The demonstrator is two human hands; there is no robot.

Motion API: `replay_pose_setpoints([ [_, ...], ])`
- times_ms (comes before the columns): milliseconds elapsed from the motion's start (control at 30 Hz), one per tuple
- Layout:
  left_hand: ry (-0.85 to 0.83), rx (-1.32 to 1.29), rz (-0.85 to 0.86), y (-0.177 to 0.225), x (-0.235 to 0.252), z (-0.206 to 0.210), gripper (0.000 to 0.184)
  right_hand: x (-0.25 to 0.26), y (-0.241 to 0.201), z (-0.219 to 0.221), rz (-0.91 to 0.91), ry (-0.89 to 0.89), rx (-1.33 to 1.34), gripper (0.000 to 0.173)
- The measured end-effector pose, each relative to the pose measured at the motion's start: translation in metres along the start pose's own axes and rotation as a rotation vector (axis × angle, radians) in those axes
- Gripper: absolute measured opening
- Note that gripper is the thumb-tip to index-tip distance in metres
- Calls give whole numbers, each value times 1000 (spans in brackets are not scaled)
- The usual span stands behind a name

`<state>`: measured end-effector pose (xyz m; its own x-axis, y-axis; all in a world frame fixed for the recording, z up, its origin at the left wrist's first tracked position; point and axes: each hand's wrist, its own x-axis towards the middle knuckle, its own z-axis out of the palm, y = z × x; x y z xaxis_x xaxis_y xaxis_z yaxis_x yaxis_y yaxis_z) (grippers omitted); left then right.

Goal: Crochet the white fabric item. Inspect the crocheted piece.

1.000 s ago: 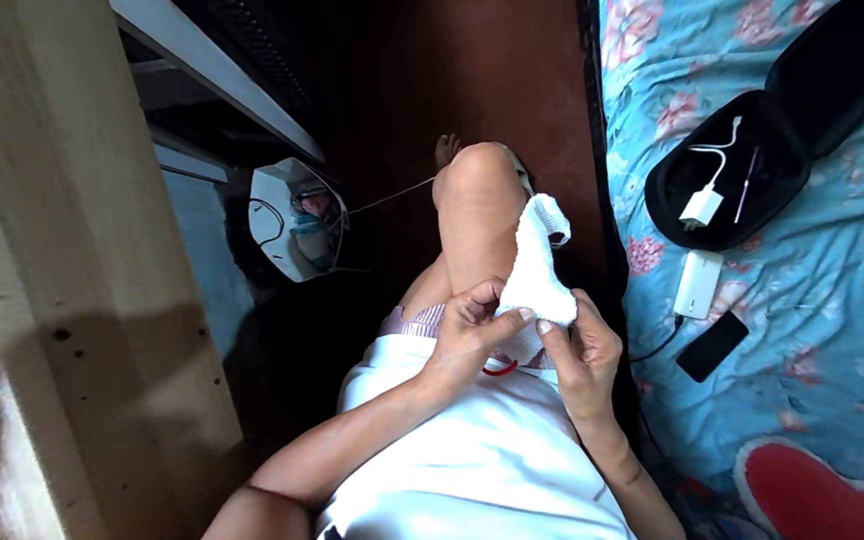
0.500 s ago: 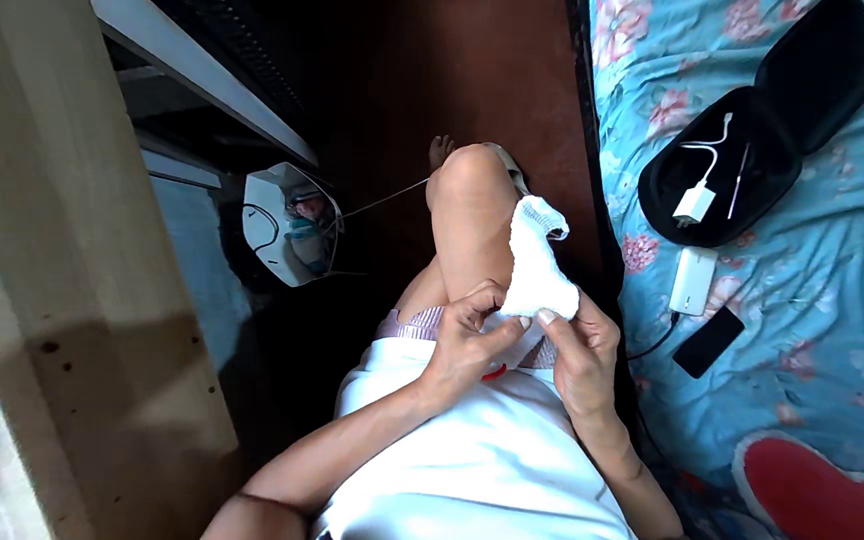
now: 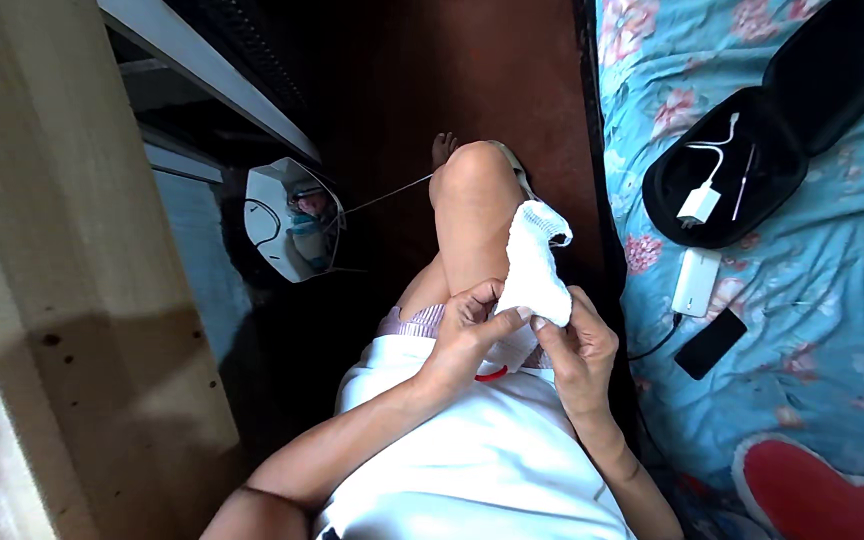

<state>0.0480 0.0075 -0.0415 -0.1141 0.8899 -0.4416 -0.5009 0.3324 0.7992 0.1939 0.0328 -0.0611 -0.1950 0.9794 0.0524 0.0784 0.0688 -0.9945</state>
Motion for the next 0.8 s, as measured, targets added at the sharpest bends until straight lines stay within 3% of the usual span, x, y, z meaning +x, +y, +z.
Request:
replay_pose_setpoints([
  [167,27,20,15,-1,0,0,11,-1,1,1,12,-9,6,15],
  [333,20,119,108,-5,0,-2,10,-1,-3,0,86,-32,95,23],
  [533,-4,247,226,-11,-1,-4,7,3,-3,-3,177,-29,217,20],
  [800,3,230,190,-12,-2,-2,6,3,-3,-2,158,7,190,18],
])
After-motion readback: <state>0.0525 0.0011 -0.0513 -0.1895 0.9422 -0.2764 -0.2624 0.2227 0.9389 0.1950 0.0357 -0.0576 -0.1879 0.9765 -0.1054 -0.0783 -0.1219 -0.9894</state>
